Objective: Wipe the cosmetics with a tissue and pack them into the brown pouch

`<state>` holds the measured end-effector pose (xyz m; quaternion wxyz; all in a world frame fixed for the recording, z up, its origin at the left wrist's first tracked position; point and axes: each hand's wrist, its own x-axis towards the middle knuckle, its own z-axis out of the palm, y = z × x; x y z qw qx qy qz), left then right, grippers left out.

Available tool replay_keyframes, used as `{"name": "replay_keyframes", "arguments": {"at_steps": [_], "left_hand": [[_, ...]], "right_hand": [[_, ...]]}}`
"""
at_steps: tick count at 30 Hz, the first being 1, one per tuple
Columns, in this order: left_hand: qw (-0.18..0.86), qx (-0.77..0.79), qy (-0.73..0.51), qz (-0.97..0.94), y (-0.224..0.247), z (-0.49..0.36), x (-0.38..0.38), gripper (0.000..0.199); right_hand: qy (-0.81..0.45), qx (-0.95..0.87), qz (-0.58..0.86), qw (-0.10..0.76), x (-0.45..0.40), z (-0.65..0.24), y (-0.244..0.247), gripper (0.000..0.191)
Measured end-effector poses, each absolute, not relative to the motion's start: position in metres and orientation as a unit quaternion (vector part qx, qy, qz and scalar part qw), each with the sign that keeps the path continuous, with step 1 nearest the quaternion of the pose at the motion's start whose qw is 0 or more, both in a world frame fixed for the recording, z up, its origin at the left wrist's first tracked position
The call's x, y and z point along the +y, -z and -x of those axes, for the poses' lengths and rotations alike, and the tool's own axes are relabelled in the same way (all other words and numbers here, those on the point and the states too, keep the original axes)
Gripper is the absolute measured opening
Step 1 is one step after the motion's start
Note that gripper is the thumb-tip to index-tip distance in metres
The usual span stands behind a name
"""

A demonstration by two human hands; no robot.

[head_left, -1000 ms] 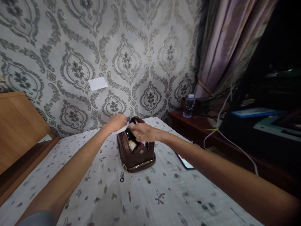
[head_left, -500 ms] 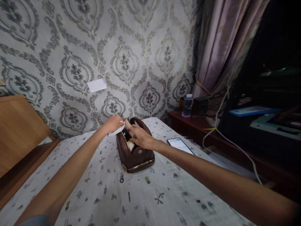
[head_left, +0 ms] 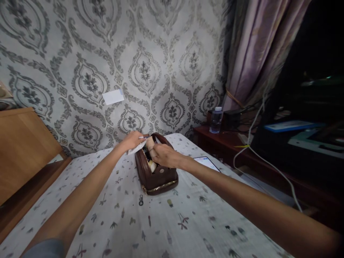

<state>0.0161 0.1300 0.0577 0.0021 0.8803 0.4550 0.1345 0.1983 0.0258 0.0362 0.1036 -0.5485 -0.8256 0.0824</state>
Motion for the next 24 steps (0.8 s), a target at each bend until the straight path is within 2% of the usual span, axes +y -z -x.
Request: {"name": "replay_keyframes", "arguments": {"at_steps": [5, 12, 17, 21, 24], "left_hand": [[0.016, 0.452, -0.176, -0.874, -0.055, -0.015, 0.128, 0.033], [0.035, 0.480, -0.291, -0.827, -0.047, 0.002, 0.130, 0.031], [0.086, 0.483, -0.343, -0.801, -0.036, 0.020, 0.125, 0.041], [0.121, 0.420, -0.309, -0.845, -0.033, 0.022, 0.120, 0.038], [0.126, 0.439, -0.252, -0.853, -0.040, 0.018, 0.123, 0.038]], "right_hand": [[-0.072, -0.818, 0.559, 0.116, 0.030, -0.193, -0.034, 0.044], [-0.065, -0.827, 0.544, 0.126, 0.040, -0.188, -0.032, 0.026], [-0.039, -0.818, 0.549, 0.164, 0.035, -0.193, -0.032, 0.024], [0.009, -0.804, 0.555, 0.214, 0.033, -0.202, -0.034, 0.028], [0.027, -0.769, 0.584, 0.257, 0.040, -0.213, -0.030, 0.034]]}}
